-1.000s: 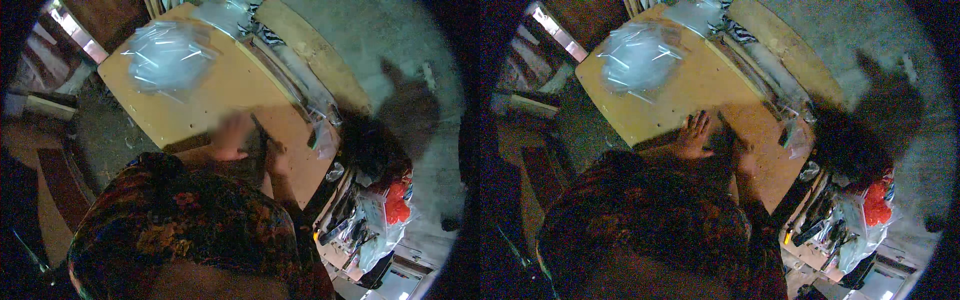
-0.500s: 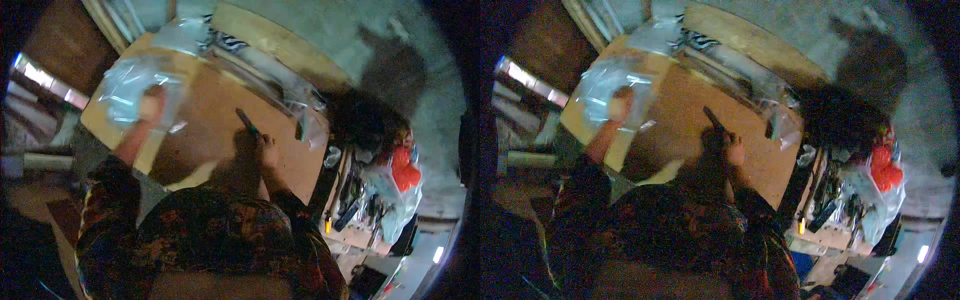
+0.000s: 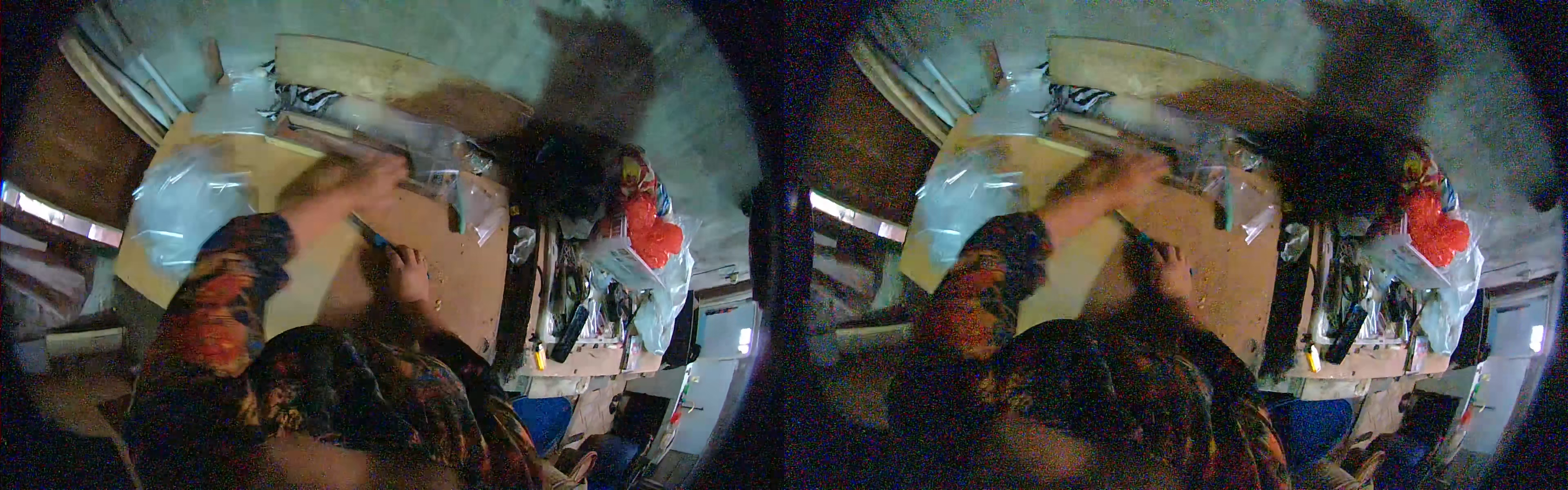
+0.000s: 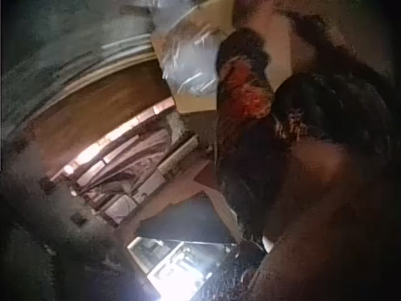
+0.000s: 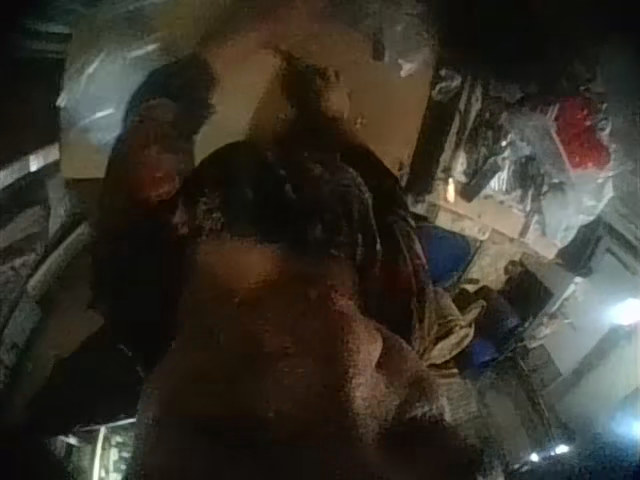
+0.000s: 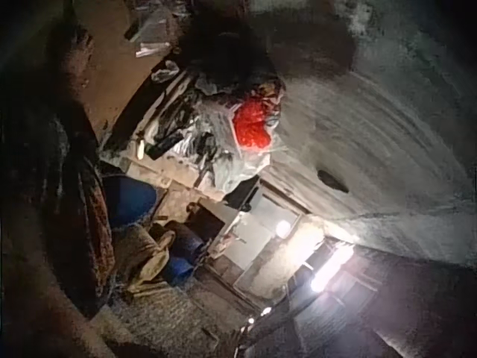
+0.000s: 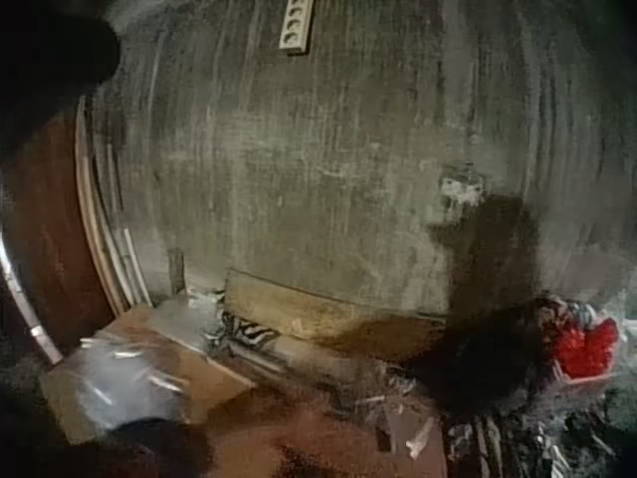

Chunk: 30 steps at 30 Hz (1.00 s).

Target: The person uses a blade to cut through clear plastic sheets and cardboard on a wooden surface, moving the material and repositioning the blade to make several cuts.

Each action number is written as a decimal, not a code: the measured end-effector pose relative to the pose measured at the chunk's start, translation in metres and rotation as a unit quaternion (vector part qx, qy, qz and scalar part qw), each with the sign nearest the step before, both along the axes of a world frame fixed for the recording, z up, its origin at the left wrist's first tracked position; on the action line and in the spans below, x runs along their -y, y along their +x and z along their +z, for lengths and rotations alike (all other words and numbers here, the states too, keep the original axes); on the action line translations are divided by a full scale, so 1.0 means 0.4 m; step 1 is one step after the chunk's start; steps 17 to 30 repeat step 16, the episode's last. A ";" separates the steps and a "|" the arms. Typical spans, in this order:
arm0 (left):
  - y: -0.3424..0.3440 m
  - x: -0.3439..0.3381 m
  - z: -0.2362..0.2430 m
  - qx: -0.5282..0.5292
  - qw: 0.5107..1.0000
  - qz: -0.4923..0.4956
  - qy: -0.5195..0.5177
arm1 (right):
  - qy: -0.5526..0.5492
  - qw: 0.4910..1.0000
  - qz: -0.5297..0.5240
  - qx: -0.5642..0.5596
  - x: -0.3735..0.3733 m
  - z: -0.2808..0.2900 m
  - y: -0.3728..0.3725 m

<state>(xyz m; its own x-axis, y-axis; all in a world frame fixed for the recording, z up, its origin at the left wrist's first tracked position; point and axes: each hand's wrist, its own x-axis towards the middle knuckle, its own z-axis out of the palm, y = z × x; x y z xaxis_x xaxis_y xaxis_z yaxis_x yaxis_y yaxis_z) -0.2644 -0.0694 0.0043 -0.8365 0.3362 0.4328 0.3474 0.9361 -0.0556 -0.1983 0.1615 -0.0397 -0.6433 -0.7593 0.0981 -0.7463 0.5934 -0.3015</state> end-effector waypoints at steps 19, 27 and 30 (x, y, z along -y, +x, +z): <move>-0.147 0.189 0.209 0.170 0.729 0.221 0.625 | -0.007 0.996 -0.009 0.090 0.001 0.046 0.000; -0.147 0.189 0.209 0.170 0.729 0.221 0.625 | -0.007 0.996 -0.009 0.090 0.001 0.046 0.000; -0.147 0.189 0.209 0.170 0.729 0.221 0.625 | -0.007 0.996 -0.009 0.090 0.001 0.046 0.000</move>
